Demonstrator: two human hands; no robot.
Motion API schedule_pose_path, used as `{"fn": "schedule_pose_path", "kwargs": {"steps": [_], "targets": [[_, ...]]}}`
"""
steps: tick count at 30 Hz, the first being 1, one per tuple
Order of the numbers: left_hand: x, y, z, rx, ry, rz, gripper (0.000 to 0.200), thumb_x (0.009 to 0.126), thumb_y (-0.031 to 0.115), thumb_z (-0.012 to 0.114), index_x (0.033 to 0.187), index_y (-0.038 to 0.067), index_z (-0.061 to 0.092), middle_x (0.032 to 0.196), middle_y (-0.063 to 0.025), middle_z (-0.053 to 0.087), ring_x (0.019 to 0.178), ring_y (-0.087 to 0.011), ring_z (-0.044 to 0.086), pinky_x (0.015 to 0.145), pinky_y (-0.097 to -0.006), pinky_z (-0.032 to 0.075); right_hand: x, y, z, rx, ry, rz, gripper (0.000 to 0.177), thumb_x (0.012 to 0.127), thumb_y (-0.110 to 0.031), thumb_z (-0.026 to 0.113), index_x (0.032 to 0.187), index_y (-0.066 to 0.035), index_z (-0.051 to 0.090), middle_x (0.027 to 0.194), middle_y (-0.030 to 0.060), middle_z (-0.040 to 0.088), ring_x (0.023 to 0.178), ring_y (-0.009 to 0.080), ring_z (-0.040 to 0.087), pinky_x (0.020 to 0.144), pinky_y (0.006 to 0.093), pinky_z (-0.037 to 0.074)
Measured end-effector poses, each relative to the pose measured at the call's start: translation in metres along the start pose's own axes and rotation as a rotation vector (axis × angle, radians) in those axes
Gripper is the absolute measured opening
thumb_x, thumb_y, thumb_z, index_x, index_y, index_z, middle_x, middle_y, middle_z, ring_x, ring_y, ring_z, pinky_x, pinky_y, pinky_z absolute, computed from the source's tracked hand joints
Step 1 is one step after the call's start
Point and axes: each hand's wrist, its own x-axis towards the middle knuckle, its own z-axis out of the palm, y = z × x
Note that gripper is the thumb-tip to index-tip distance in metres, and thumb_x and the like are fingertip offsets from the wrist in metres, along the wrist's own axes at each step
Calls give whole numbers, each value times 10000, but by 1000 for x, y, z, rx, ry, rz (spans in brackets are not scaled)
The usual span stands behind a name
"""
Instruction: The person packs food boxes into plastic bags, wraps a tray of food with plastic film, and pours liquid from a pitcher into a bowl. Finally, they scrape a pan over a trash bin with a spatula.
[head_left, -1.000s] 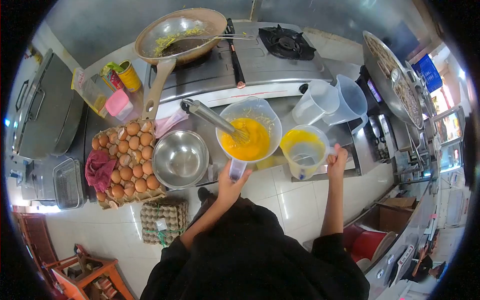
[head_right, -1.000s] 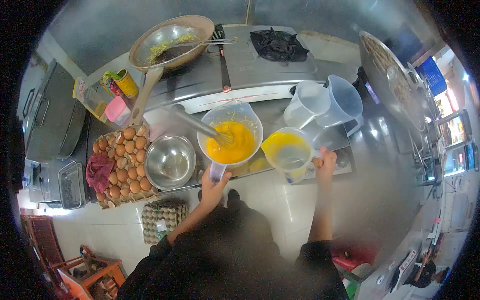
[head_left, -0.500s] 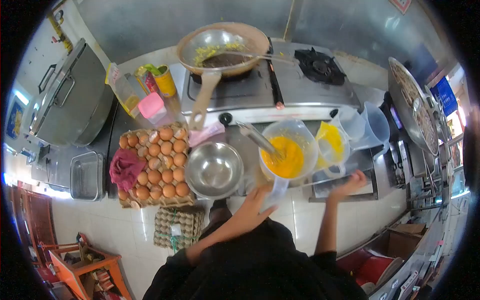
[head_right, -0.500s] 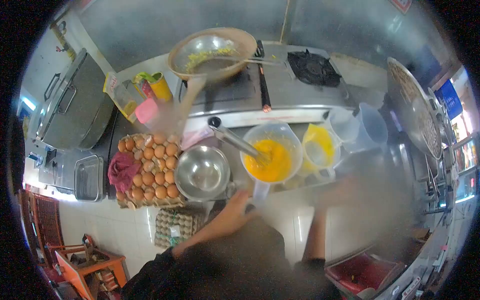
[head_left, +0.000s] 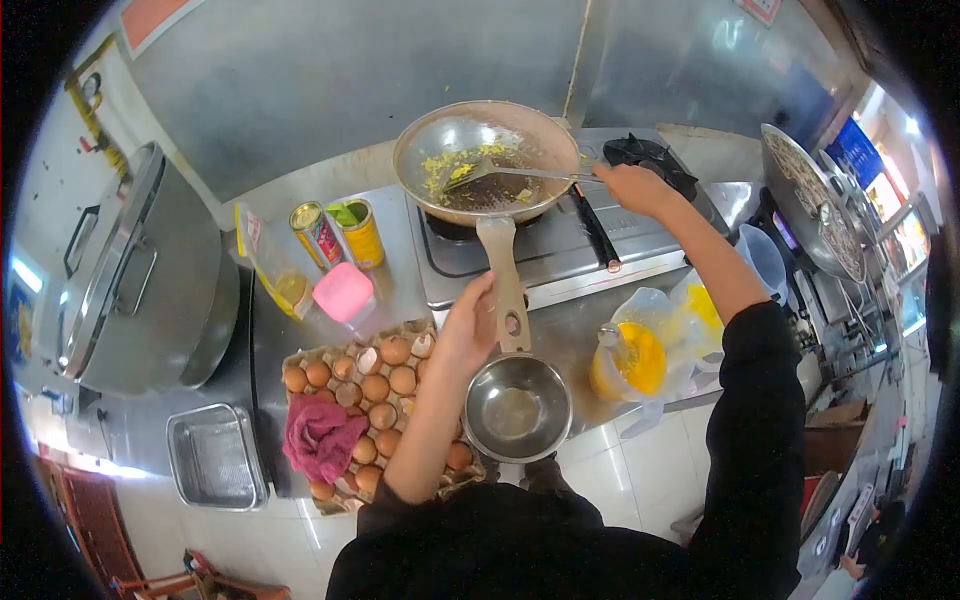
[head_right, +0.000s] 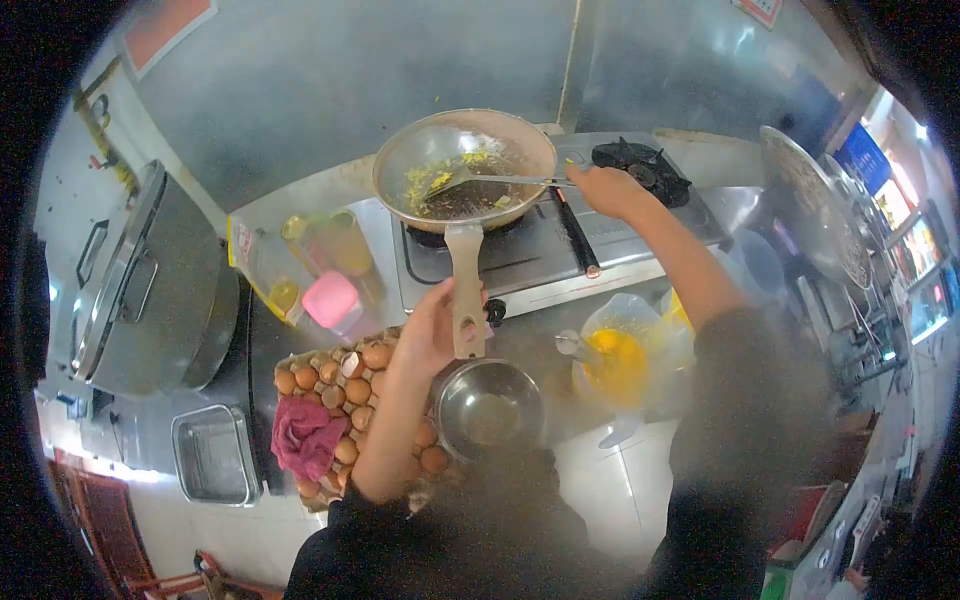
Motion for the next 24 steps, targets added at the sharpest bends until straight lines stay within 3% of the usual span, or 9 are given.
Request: {"fn": "schedule_pose_path", "kwargs": {"steps": [1, 5, 7, 8, 10, 11, 19, 22, 24], "targets": [[12, -2, -4, -69, -157, -87, 323, 835, 289, 481, 1028, 36, 426, 925, -78, 528, 804, -172, 526, 714, -306, 460, 3, 5, 5, 56, -2, -39, 290, 802, -87, 436, 1090, -55, 415, 798, 191, 586, 774, 333, 583, 602, 351, 449], [21, 5, 18, -261, -107, -147, 299, 827, 293, 471, 983, 41, 428, 801, -41, 524, 710, -157, 513, 625, -278, 444, -16, -4, -15, 150, 122, 54, 188, 835, -162, 433, 976, -42, 467, 681, 163, 567, 608, 270, 588, 495, 319, 423], [22, 8, 24, -509, -89, -231, 245, 823, 281, 477, 910, 58, 423, 715, 5, 472, 616, -105, 459, 538, -239, 399, -32, 3, -14, 872, 104, 156, 194, 849, -217, 454, 831, -33, 510, 582, 82, 509, 459, 174, 502, 411, 292, 368], [25, 5, 22, -510, -95, -243, 245, 823, 281, 477, 910, 58, 423, 715, 5, 472, 616, -105, 459, 538, -239, 399, -43, 5, -20, 867, 103, 169, 194, 849, -217, 454, 831, -33, 510, 582, 82, 509, 459, 174, 502, 411, 292, 368], [33, -2, 13, -565, -167, -264, 202, 837, 264, 477, 872, 76, 409, 665, 35, 418, 527, -61, 375, 472, -205, 342, -63, 13, -38, 1443, -43, 572, 244, 856, -239, 451, 732, -43, 527, 542, 11, 441, 389, 87, 384, 350, 234, 290], [33, -2, 14, -565, -177, -268, 202, 837, 264, 477, 872, 76, 409, 665, 35, 418, 527, -61, 375, 472, -205, 342, -68, 26, -23, 1493, -20, 632, 250, 857, -263, 447, 739, -58, 527, 543, -8, 436, 377, 61, 359, 331, 195, 228], [24, -9, 29, -438, -38, -198, 159, 879, 248, 449, 891, 95, 408, 624, 54, 364, 482, -41, 321, 440, -181, 302, -30, 60, 99, 1548, -118, 1080, 277, 829, -289, 444, 665, -69, 486, 502, 16, 418, 397, 114, 383, 345, 244, 275], [21, -11, 32, -440, -37, -187, 165, 876, 250, 456, 885, 91, 416, 631, 49, 373, 487, -43, 327, 443, -181, 303, -23, 62, 125, 1625, -165, 1046, 285, 827, -294, 431, 639, -83, 469, 502, 16, 406, 407, 128, 372, 357, 274, 282], [21, -11, 33, -443, -37, -177, 169, 875, 253, 460, 880, 89, 421, 636, 46, 380, 490, -45, 331, 444, -182, 305, -19, 66, 133, 1600, -224, 1069, 308, 828, -306, 429, 679, -56, 530, 504, 40, 434, 429, 182, 446, 411, 328, 363]]}}
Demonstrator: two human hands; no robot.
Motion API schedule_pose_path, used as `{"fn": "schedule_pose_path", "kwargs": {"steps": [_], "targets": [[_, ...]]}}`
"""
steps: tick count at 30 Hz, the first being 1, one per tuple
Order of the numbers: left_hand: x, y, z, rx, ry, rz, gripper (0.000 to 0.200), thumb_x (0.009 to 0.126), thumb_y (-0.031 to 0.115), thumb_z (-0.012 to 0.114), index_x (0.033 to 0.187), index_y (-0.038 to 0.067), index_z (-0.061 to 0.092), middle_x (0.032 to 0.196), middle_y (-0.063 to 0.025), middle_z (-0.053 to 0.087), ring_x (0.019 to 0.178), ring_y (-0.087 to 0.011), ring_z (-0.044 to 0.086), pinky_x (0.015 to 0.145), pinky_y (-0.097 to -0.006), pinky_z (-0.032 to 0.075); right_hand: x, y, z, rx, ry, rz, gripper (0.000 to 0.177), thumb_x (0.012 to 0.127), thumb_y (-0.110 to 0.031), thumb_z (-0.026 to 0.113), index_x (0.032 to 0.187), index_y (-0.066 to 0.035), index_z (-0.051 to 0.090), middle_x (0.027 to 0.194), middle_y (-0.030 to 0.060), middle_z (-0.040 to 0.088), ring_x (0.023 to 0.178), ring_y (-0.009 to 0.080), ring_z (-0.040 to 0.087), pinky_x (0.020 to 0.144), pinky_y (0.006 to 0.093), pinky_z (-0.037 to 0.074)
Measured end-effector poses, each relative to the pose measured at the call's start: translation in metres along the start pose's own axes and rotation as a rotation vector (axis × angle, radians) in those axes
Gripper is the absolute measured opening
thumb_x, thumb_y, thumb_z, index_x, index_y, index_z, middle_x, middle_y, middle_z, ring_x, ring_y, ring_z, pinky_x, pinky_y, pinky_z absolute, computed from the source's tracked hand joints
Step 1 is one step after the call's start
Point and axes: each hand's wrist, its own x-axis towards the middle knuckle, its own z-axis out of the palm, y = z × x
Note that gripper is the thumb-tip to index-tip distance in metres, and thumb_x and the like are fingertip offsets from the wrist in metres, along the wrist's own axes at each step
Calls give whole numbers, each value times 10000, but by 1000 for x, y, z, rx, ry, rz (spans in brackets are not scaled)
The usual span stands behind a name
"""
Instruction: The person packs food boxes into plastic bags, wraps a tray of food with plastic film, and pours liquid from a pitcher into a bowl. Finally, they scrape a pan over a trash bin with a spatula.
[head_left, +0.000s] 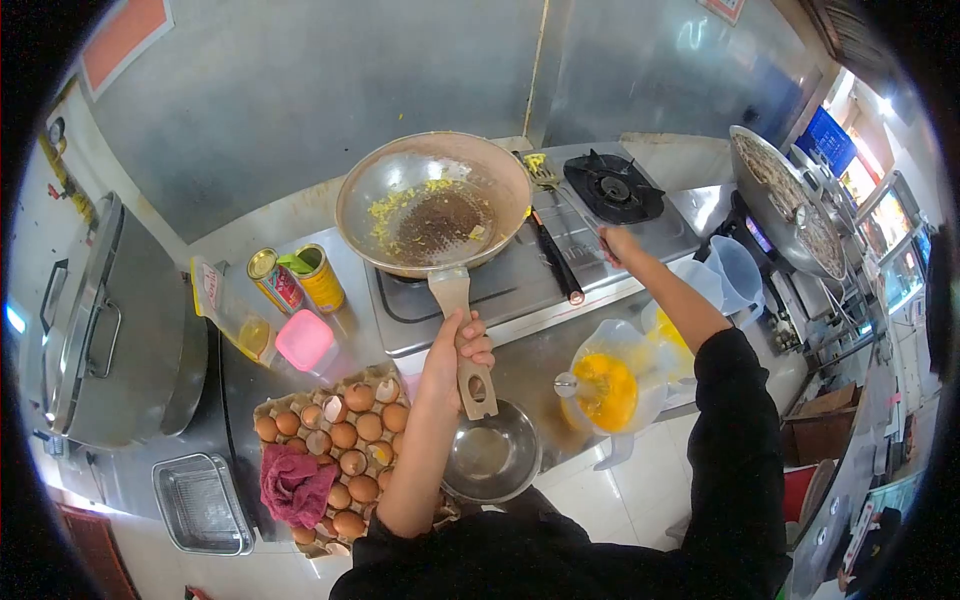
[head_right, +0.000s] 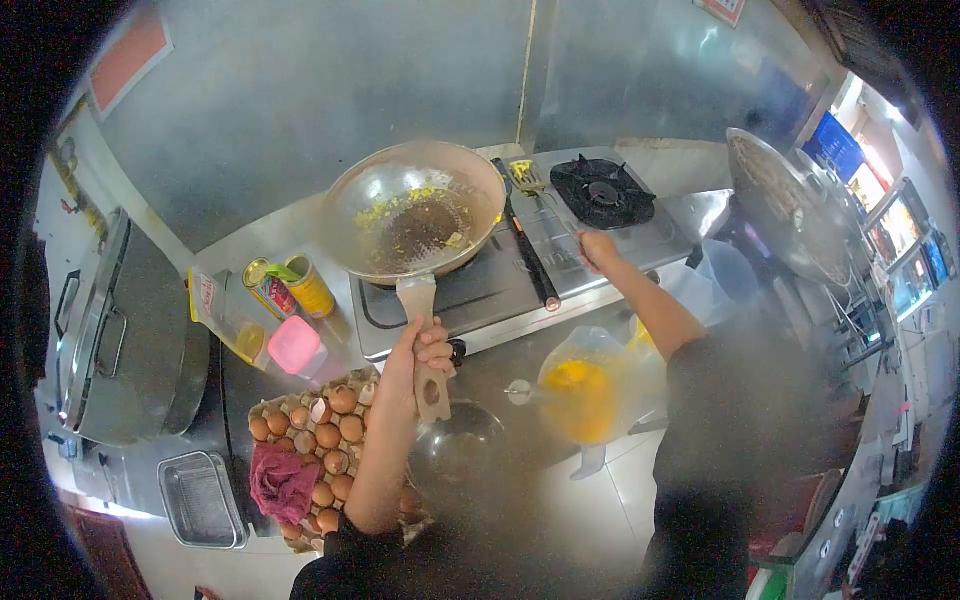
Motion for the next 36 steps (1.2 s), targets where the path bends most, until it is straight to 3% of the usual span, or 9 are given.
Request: {"fn": "schedule_pose_path", "kwargs": {"steps": [2, 5, 8, 14, 17, 19, 24, 27, 36], "targets": [[0, 1, 2, -43, 4, -2, 150, 853, 213, 474, 867, 72, 426, 644, 31, 396, 494, -57, 344, 448, -185, 316, -4, 5, -2, -730, 243, -384, 362, 824, -349, 433, 772, -28, 592, 623, 113, 562, 582, 273, 570, 550, 398, 447], [-1, 6, 13, -75, 119, -27, 134, 818, 164, 480, 865, 53, 421, 646, 11, 404, 498, -68, 357, 461, -192, 331, -52, -12, 21, -1214, 479, -370, 434, 803, -412, 449, 874, -12, 603, 836, 197, 607, 803, 349, 591, 696, 416, 462], [7, 12, 20, -161, 195, -72, 125, 787, 132, 476, 846, 39, 418, 642, 3, 405, 497, -71, 363, 481, -197, 346, -87, -23, 54, -1290, 469, -778, 501, 776, -449, 468, 897, 27, 570, 962, 233, 578, 890, 360, 569, 734, 413, 459], [16, 12, -4, 96, 26, -2, 131, 829, 168, 481, 789, 64, 414, 579, 40, 351, 462, -54, 330, 446, -202, 302, -52, -15, 94, -1338, 92, -563, 448, 751, -308, 538, 937, 99, 508, 946, 256, 569, 889, 388, 558, 762, 418, 448], [8, 17, -5, 187, 43, 4, 133, 846, 169, 471, 774, 77, 409, 560, 52, 329, 449, -40, 313, 423, -199, 274, -57, -33, 92, -921, 309, -634, 271, 778, -203, 489, 867, 47, 438, 763, 247, 573, 686, 343, 585, 559, 422, 452], [2, 23, -7, 175, 20, -38, 118, 849, 144, 459, 759, 85, 410, 558, 64, 334, 445, -32, 311, 414, -189, 265, -104, -66, 75, -422, 11, -294, 210, 809, -193, 437, 845, 14, 447, 653, 137, 534, 513, 199, 519, 382, 325, 377], [-44, 32, -12, -48, -159, -239, 162, 889, 160, 362, 759, 85, 421, 570, 44, 343, 449, -48, 322, 417, -195, 279, -237, -56, 11, -150, 177, -607, 245, 825, -263, 481, 924, -40, 496, 607, 2, 435, 425, 73, 377, 339, 230, 287], [-64, 14, -9, -46, -291, -371, 200, 908, 195, 327, 794, 66, 429, 587, 28, 344, 467, -59, 334, 430, -203, 292, -318, 3, -34, -302, 427, -951, 278, 820, -303, 535, 918, -43, 528, 602, 20, 475, 453, 75, 432, 388, 223, 349], [-227, -137, 66, 418, -502, -38, 190, 909, 195, 337, 820, 60, 438, 579, 23, 346, 446, -60, 317, 407, -201, 275, -600, 313, -72, 490, 630, -822, 255, 886, -275, 426, 995, -49, 474, 567, -12, 428, 460, 41, 417, 354, 186, 294]]}}
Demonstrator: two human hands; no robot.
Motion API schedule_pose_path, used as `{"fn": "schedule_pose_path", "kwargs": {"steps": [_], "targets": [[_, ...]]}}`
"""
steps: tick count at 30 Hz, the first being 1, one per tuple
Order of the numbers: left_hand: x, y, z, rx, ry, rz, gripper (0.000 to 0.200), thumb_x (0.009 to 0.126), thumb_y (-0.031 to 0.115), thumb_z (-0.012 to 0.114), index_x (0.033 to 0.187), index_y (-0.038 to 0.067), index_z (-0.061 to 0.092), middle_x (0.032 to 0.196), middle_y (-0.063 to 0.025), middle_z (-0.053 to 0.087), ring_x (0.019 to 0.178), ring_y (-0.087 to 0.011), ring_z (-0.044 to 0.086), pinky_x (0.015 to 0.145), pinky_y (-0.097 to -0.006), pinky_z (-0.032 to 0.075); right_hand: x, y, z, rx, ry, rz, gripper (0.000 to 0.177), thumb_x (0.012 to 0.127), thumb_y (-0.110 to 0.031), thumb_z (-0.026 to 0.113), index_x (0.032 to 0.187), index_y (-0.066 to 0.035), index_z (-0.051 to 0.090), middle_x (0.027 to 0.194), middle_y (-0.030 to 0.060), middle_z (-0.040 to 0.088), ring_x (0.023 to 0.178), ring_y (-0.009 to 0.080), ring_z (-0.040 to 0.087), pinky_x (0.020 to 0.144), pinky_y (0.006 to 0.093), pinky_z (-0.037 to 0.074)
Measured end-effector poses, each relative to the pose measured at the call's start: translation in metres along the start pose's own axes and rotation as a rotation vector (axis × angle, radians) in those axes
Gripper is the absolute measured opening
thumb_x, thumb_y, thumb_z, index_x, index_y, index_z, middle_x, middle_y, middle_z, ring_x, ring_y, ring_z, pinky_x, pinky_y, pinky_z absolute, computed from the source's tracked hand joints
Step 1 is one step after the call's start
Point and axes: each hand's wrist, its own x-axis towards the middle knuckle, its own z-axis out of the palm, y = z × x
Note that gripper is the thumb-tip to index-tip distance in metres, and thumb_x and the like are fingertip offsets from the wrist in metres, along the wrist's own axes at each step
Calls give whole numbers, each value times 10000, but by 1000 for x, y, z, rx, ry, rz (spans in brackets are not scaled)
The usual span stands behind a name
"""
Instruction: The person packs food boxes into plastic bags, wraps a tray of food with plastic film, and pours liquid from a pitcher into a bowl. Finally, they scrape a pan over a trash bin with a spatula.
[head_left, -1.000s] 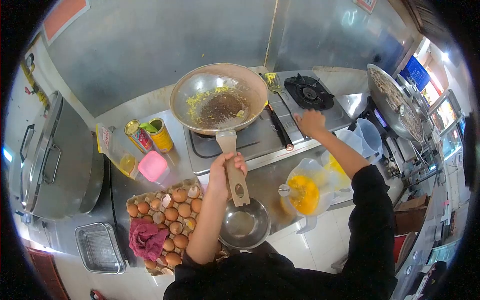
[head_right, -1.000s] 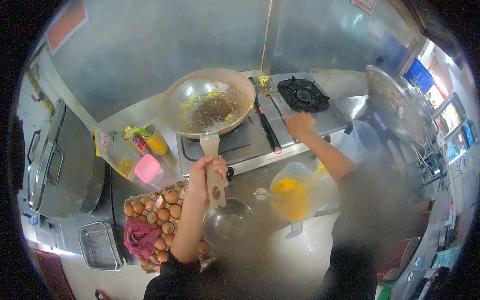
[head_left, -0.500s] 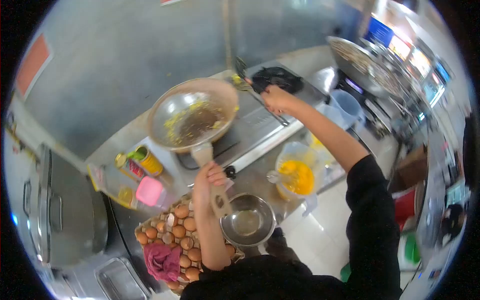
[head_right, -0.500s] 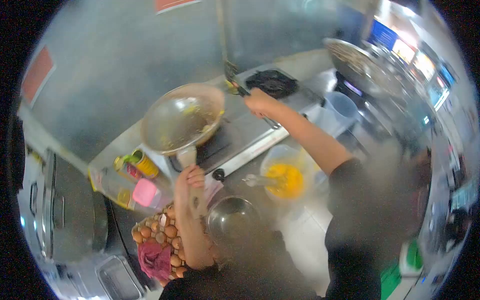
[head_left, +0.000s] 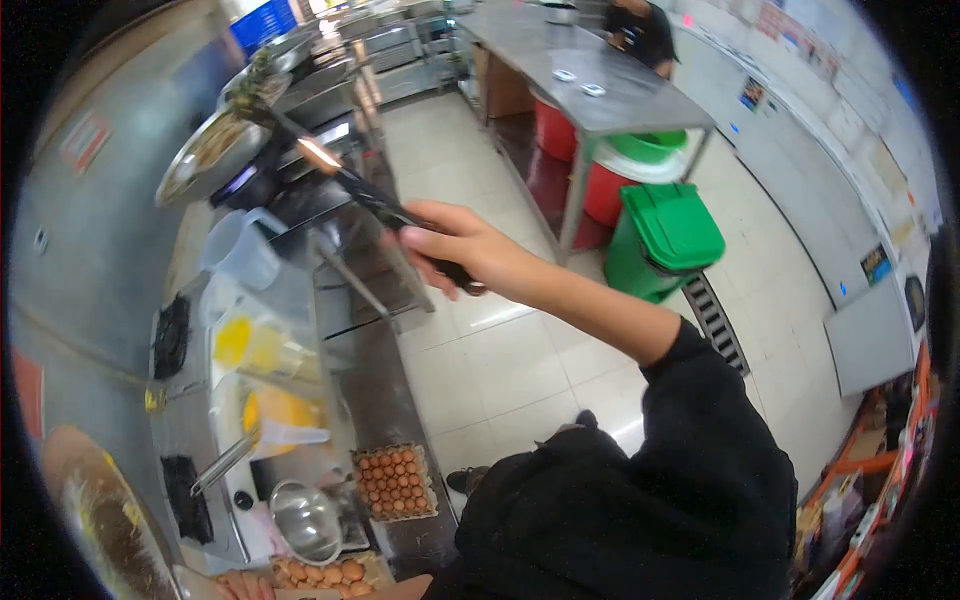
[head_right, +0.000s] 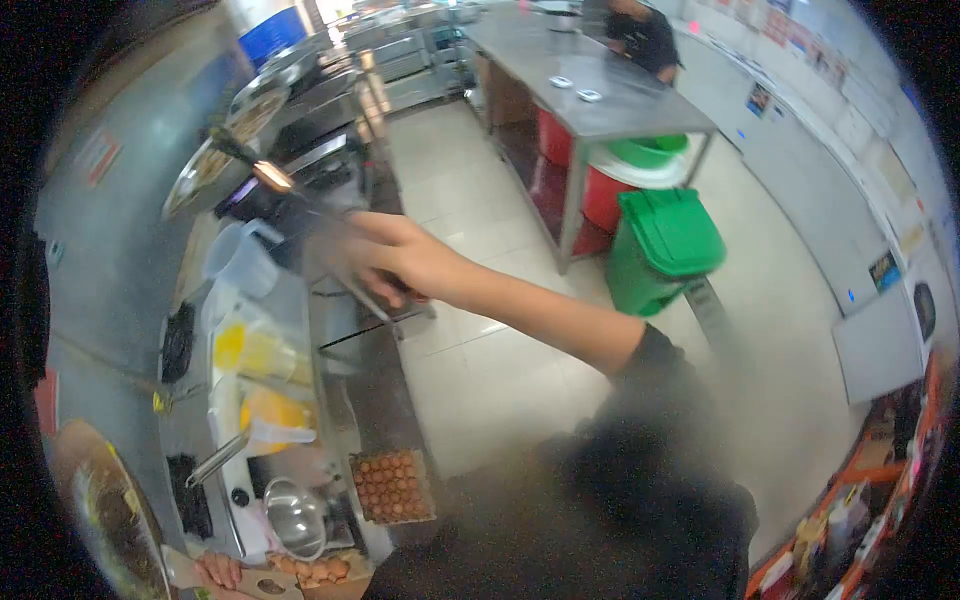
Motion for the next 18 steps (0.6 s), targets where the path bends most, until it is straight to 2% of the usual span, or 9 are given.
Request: {"fn": "schedule_pose_path", "kwargs": {"steps": [3, 5, 7, 10, 12, 14, 15, 17, 18], "targets": [[-42, -60, 62, 107, -91, 25, 188, 909, 195, 341, 828, 58, 441, 577, 21, 346, 439, -61, 311, 399, -200, 270, -125, 20, -95, -116, 299, 103, 246, 890, -263, 412, 977, -48, 496, 443, -9, 397, 339, 60, 388, 315, 187, 289], [-64, -96, 100, 145, -142, 18, 186, 910, 195, 343, 834, 57, 443, 575, 20, 346, 434, -61, 307, 394, -199, 266, -206, 37, -138, -153, 622, 256, 224, 877, -257, 441, 950, -50, 487, 408, 1, 387, 296, 76, 388, 286, 201, 278], [-82, -137, 137, 173, -202, -23, 184, 910, 194, 346, 839, 56, 445, 573, 18, 347, 429, -62, 303, 389, -199, 262, -280, 41, -173, -146, 873, 513, 183, 841, -224, 494, 906, -54, 476, 423, 1, 395, 303, 85, 412, 263, 214, 262], [-93, -188, 174, 177, -255, -119, 183, 910, 194, 349, 848, 54, 448, 571, 16, 347, 422, -62, 297, 381, -198, 257, -368, 44, -206, -194, 1074, 617, 168, 778, -174, 527, 875, -61, 449, 463, 16, 418, 307, 115, 415, 265, 259, 282], [-90, -218, 184, 163, -260, -182, 182, 911, 194, 350, 851, 53, 449, 570, 16, 347, 419, -62, 295, 378, -198, 255, -410, 41, -235, -171, 1253, 697, 175, 749, -81, 505, 905, -62, 427, 440, -2, 393, 294, 90, 392, 258, 213, 259], [-67, -245, 176, -207, -450, -571, 236, 921, 229, 278, 946, 27, 397, 596, 9, 339, 491, -80, 344, 439, -226, 314, -443, 49, -268, -18, 1370, 566, 172, 725, -44, 484, 873, -70, 400, 444, -2, 375, 283, 86, 345, 258, 212, 250], [-74, -268, 187, -195, -438, -581, 236, 921, 229, 278, 946, 27, 397, 596, 9, 339, 491, -80, 344, 439, -226, 314, -455, 49, -287, 91, 1423, 513, 165, 723, -32, 467, 852, -82, 377, 447, -6, 357, 283, 79, 305, 257, 208, 233], [-81, -317, 211, -334, -298, -854, 142, 904, 191, 298, 860, 71, 359, 562, 31, 317, 419, -49, 326, 369, -185, 312, -473, 49, -325, 214, 1481, 343, 177, 736, -29, 444, 876, -94, 357, 486, -13, 357, 298, 68, 316, 255, 191, 208], [-83, -339, 215, -325, -291, -862, 142, 904, 191, 298, 860, 71, 359, 562, 31, 317, 419, -49, 326, 369, -185, 312, -478, 44, -341, 257, 1503, 285, 183, 740, -28, 437, 885, -99, 352, 498, -18, 350, 303, 65, 320, 255, 184, 201]]}}
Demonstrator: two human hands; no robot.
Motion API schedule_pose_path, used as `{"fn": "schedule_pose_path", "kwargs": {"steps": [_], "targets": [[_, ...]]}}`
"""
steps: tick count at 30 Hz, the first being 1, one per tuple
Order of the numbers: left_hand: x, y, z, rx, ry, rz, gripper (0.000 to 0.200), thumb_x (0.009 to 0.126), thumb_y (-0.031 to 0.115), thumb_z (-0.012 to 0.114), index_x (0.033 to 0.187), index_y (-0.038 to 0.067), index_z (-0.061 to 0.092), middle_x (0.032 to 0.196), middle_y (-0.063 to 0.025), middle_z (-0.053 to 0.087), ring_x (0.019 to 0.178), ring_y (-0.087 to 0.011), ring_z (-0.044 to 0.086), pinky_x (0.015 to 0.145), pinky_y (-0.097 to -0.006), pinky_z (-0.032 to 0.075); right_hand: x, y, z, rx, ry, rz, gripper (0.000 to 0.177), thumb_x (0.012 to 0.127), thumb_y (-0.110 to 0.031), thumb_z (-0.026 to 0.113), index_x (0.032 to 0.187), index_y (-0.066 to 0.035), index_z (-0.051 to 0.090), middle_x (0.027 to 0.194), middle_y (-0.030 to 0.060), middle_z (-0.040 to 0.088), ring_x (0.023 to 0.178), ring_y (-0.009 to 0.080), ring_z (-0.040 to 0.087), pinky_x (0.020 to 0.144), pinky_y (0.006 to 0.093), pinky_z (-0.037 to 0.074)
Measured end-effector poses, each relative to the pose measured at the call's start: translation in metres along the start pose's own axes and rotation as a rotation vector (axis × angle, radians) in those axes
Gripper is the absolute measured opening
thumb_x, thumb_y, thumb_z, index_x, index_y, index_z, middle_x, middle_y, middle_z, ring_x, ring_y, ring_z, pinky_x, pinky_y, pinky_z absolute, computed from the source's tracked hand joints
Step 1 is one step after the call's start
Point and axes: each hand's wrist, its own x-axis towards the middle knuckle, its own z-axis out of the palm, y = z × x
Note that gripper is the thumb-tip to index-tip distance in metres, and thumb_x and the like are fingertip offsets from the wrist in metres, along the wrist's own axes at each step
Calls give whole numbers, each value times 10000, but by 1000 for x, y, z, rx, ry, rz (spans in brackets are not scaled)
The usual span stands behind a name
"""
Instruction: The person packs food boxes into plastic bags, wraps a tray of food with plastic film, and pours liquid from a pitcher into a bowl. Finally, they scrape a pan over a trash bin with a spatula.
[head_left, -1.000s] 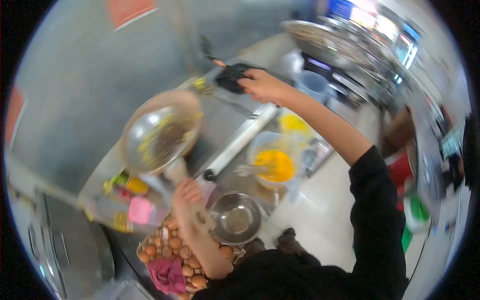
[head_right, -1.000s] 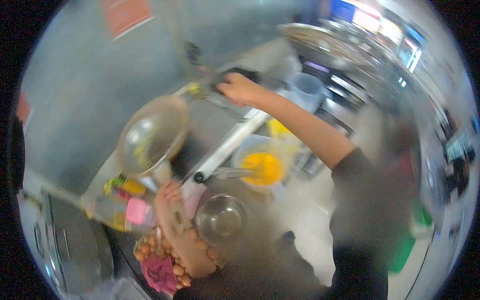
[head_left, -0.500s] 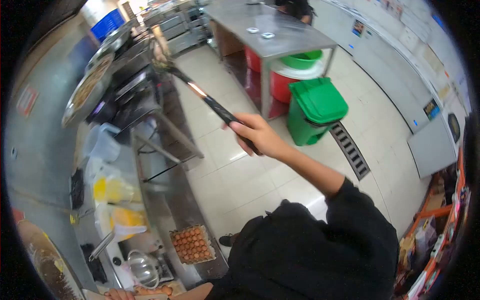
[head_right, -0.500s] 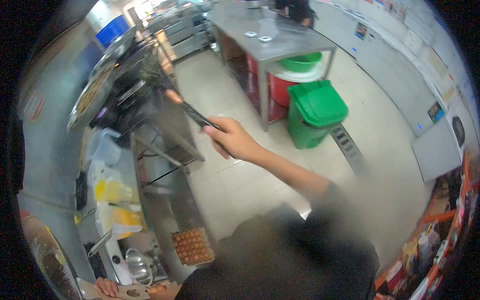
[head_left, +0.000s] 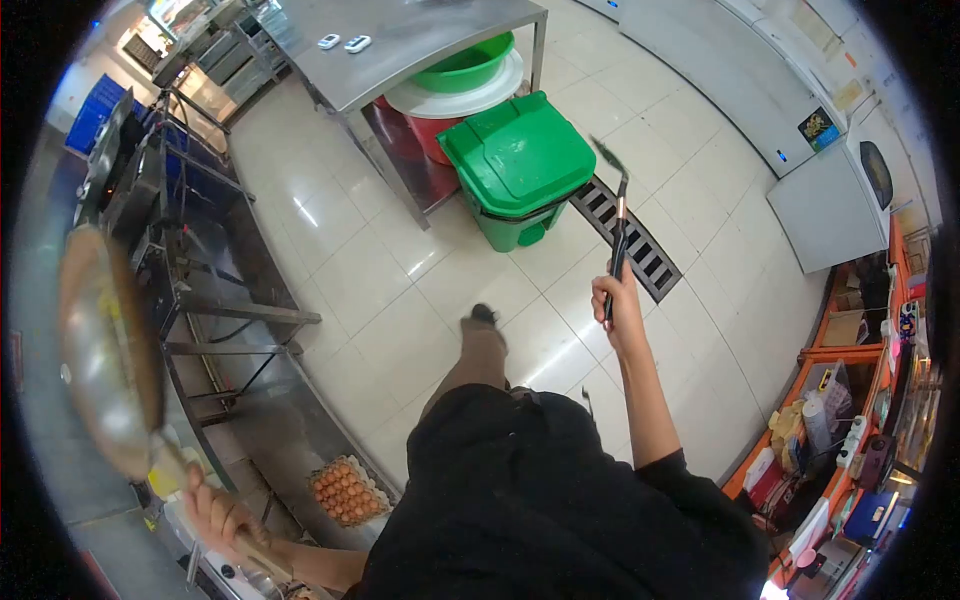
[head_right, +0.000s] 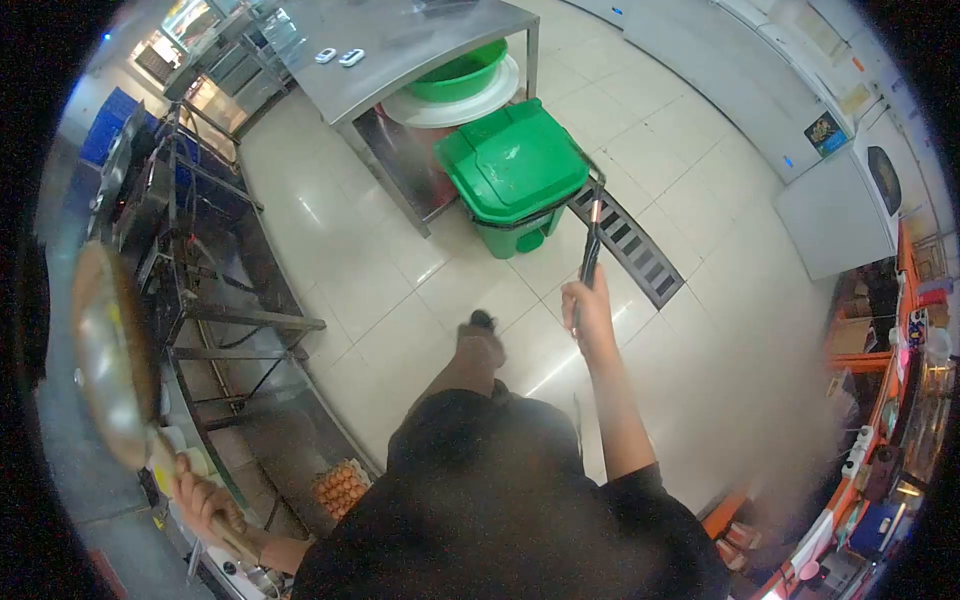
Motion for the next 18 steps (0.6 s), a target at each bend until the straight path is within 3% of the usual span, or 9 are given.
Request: {"fn": "schedule_pose_path", "kwargs": {"steps": [2, 6, 9, 11, 18], "targets": [[32, -33, -22, -380, 78, -229, 130, 899, 183, 291, 922, 58, 321, 573, 23, 305, 416, -53, 323, 360, -186, 328, 29, -17, -15, -8, 28, 39, 142, 774, -61, 443, 880, -112, 364, 515, -27, 335, 307, 52, 302, 256, 173, 185], [101, -108, -108, -457, 402, -446, 70, 872, 126, 318, 845, 62, 327, 582, 30, 307, 461, -52, 341, 402, -186, 341, 94, -38, -60, 143, -86, 200, 103, 811, -135, 475, 872, -128, 392, 524, -38, 322, 322, 35, 248, 272, 184, 162], [139, -195, -169, -548, 528, -460, 128, 857, 110, 335, 735, 72, 328, 577, 27, 326, 466, -63, 335, 449, -193, 362, 136, -55, -94, 70, -91, 231, 94, 811, -138, 475, 877, -134, 407, 522, -49, 323, 336, 30, 260, 284, 183, 172], [147, -238, -194, -552, 592, -470, 151, 852, 105, 338, 706, 71, 328, 575, 22, 334, 459, -69, 330, 457, -196, 367, 153, -64, -114, 3, 15, 254, 56, 828, -138, 446, 874, -121, 421, 480, -42, 314, 291, 31, 242, 254, 169, 171], [143, -335, -191, -855, 717, -387, 188, 833, 95, 350, 647, 75, 328, 555, 19, 337, 463, -70, 358, 468, -191, 369, 220, -54, -189, -371, 106, 280, 80, 803, -125, 460, 878, -112, 434, 477, -42, 324, 297, 35, 252, 250, 178, 185]]}}
